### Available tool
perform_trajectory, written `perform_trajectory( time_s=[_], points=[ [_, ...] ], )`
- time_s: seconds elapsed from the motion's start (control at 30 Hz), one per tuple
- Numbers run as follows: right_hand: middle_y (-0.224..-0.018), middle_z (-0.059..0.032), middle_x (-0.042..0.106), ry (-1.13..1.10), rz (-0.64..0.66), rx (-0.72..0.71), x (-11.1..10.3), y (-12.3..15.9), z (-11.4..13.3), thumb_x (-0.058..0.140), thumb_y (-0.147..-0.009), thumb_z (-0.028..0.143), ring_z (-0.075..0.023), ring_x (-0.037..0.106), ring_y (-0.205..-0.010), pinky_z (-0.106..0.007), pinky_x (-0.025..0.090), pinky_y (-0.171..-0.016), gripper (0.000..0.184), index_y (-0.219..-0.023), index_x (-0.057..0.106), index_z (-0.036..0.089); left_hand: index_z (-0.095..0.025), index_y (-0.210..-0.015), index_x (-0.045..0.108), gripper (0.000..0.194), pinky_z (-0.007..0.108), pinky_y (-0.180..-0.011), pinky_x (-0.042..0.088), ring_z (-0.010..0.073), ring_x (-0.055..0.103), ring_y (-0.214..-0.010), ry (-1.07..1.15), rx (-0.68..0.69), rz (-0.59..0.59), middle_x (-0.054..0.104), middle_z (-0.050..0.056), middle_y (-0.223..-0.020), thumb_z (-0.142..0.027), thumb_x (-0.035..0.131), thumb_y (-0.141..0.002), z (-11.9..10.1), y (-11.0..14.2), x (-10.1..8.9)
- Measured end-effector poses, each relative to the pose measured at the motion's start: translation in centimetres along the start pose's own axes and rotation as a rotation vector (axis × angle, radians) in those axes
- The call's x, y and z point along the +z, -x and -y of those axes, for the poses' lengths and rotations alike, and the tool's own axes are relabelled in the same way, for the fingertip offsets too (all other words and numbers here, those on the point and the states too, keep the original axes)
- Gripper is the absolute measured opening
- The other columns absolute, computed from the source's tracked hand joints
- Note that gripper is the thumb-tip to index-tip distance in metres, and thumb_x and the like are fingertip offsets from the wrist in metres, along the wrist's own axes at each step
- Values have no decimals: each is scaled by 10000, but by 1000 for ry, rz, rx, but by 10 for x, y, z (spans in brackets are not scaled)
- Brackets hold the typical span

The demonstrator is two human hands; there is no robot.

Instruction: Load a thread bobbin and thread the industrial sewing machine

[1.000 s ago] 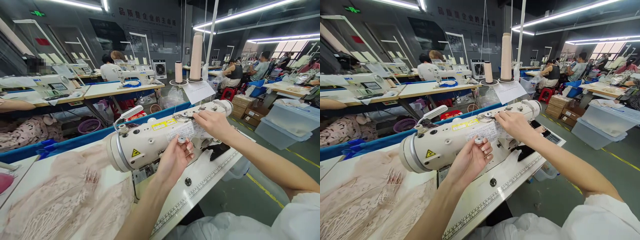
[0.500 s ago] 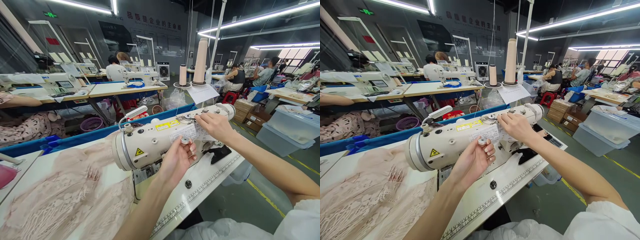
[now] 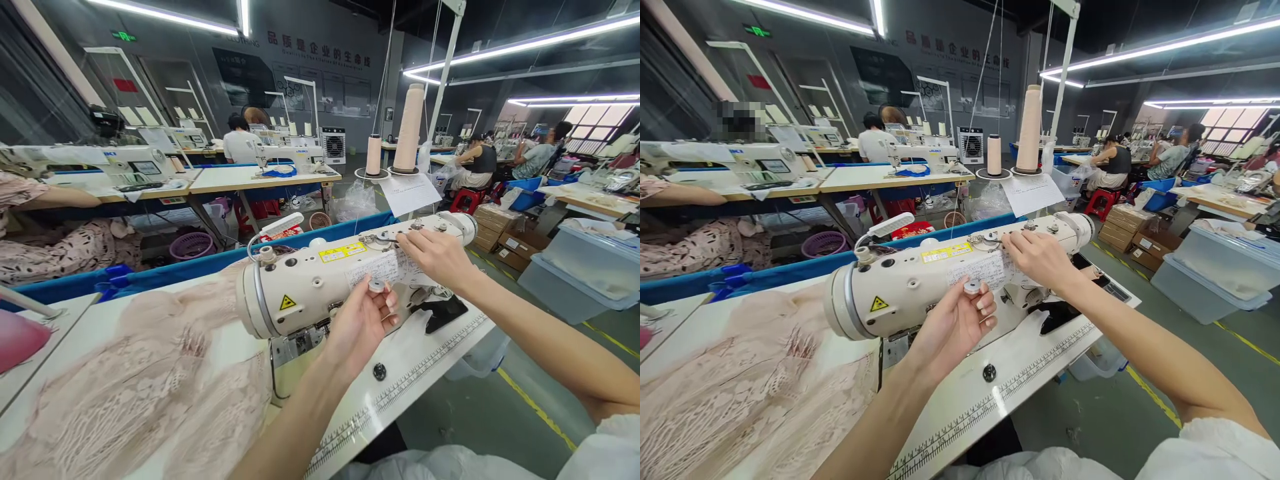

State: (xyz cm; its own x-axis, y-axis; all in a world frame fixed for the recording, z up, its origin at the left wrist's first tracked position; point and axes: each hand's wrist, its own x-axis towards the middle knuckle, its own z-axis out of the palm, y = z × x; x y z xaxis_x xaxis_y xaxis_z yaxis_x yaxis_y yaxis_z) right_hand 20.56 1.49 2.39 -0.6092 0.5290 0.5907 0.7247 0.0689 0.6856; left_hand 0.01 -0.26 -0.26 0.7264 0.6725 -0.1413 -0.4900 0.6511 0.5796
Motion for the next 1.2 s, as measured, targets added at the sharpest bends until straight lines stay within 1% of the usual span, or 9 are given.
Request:
perform_trajectory(
  time_s=[0.2, 0.33, 0.47, 0.57, 0.67, 0.77, 0.9, 1.03, 1.2],
  points=[
    [-739, 4, 657, -210, -154, 39, -27, 34, 23, 572, -933, 203, -111, 548, -646, -258, 345, -578, 260, -1188, 572, 154, -177, -803, 523, 361, 227, -657, 409, 113, 431, -658, -161, -96, -11, 469, 2, -712, -479, 428, -978, 32, 35, -50],
    [-797, -18, 673, -482, 87, -45, -24, 63, 82, 543, -953, 244, -138, 577, -716, -283, 361, -605, 246, -1184, 583, 170, -196, -798, 498, 387, 254, -669, 415, 127, 462, -661, -472, -151, -141, 513, 3, -728, -537, 409, -960, 52, 74, -101],
    [-989, -82, 664, -670, 464, -71, 3, 71, 145, 521, -948, 209, -186, 588, -850, -305, 387, -649, 209, -1114, 630, 143, -200, -771, 514, 409, 283, -586, 408, 156, 523, -611, -1509, 16, -293, 574, 13, -700, -433, 275, -1007, 58, 97, -132],
    [-1042, -110, 649, -699, 597, -60, 25, 63, 170, 505, -947, 195, -231, 589, -913, -329, 414, -698, 245, -1143, 636, 131, -171, -807, 580, 310, 330, -597, 386, 231, 583, -703, -2111, 165, -387, 625, 77, -731, -322, 370, -978, 61, 103, -142],
    [-1071, -121, 655, -713, 603, -50, 34, 56, 173, 494, -951, 196, -263, 592, -977, -357, 432, -776, 284, -1190, 629, 126, -141, -796, 617, 271, 377, -657, 383, 298, 594, -813, -2235, 190, -410, 646, 137, -766, -281, 442, -949, 64, 108, -148],
    [-1132, -120, 661, -753, 549, 10, 26, 61, 166, 467, -967, 210, -256, 595, -1031, -354, 431, -809, 307, -1226, 613, 133, -133, -784, 631, 269, 371, -628, 369, 281, 584, -753, -2401, 252, -370, 632, 123, -719, -281, 474, -945, 66, 115, -152],
    [-1025, -29, 686, -857, 649, 188, -8, 80, 156, 497, -960, 315, -152, 623, -772, -271, 346, -557, 215, -1056, 655, 204, -133, -739, 609, 261, 345, -577, 357, 229, 553, -650, -2666, 477, -323, 580, 70, -645, -300, 529, -923, 67, 123, -157],
    [-865, -4, 667, -869, 845, 164, -34, 91, 157, 536, -915, 349, -138, 589, -687, -248, 243, -491, 196, -995, 630, 197, -132, -737, 597, 260, 327, -557, 347, 215, 546, -644, -2672, 558, -394, 571, 60, -646, -312, 541, -916, 70, 126, -159],
    [-851, -23, 655, -789, 867, 140, -38, 89, 168, 486, -888, 261, -143, 573, -680, -241, 221, -482, 185, -994, 613, 179, -140, -761, 595, 282, 329, -563, 348, 212, 529, -635, -2604, 579, -491, 575, 59, -663, -363, 546, -927, 77, 131, -160]
  ],
)
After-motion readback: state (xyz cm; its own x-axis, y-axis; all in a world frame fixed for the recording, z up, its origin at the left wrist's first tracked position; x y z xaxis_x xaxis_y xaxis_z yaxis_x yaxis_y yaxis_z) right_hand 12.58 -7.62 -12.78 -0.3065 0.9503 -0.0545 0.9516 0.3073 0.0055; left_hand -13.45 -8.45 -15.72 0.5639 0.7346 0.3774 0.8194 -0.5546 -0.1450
